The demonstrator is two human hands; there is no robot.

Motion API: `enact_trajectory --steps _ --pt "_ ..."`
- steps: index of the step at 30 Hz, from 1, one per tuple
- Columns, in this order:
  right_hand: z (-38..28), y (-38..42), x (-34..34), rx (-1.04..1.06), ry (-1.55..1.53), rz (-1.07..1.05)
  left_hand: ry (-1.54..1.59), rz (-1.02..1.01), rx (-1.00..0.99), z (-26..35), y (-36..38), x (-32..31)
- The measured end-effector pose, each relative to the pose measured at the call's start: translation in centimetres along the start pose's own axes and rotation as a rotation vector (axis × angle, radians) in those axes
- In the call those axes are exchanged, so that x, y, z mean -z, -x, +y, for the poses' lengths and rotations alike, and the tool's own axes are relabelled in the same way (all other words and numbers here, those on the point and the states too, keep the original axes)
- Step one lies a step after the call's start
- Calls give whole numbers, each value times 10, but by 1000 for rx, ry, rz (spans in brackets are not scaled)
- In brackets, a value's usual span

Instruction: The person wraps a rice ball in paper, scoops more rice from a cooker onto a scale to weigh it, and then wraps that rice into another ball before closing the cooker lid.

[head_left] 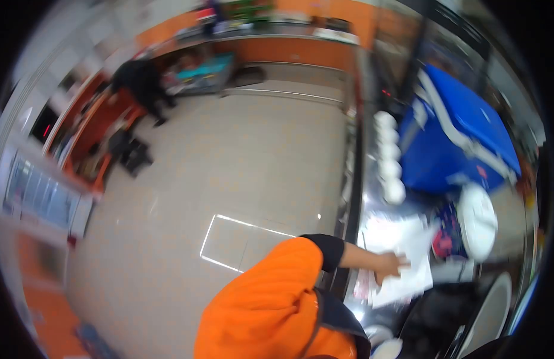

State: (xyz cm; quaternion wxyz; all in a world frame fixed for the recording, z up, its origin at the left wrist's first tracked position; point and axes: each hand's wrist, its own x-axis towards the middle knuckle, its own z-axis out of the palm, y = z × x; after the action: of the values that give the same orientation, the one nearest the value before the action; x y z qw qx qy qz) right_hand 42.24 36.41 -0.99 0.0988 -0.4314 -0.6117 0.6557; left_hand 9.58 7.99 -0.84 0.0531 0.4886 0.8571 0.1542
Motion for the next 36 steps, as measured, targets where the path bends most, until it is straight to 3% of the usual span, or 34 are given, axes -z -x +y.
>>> enact_trajectory --steps 2,3,4,6,7,8,13,18,26,30,34,36 --pt "30 -6 25 126 -19 -68 267 112 39 -2 13 -7" --pt "25 22 7 808 402 -136 259 187 86 -1 23 -4" --pt "-1 46 6 31 -111 -5 259 209 115 -7 28 -8" --pt "21 52 9 94 -181 144 178 129 255 12 38 35" --pt "16 64 5 134 -193 156 74 179 222 9 40 32" --pt "-4 73 -1 -29 -106 258 118 147 342 14 43 37" --pt "10 81 0 -13 -139 368 271 183 514 22 30 34" --pt "24 89 -2 50 -89 415 -28 263 447 25 35 15" --pt "33 65 -24 74 59 189 -22 314 522 12 26 10" --pt "13 55 -48 -192 -201 -20 86 464 545 -9 27 4" --pt "14 58 -60 -183 -40 8 315 620 461 -25 41 -9" --pt "21 61 -56 68 361 239 482 628 624 -14 44 -9"
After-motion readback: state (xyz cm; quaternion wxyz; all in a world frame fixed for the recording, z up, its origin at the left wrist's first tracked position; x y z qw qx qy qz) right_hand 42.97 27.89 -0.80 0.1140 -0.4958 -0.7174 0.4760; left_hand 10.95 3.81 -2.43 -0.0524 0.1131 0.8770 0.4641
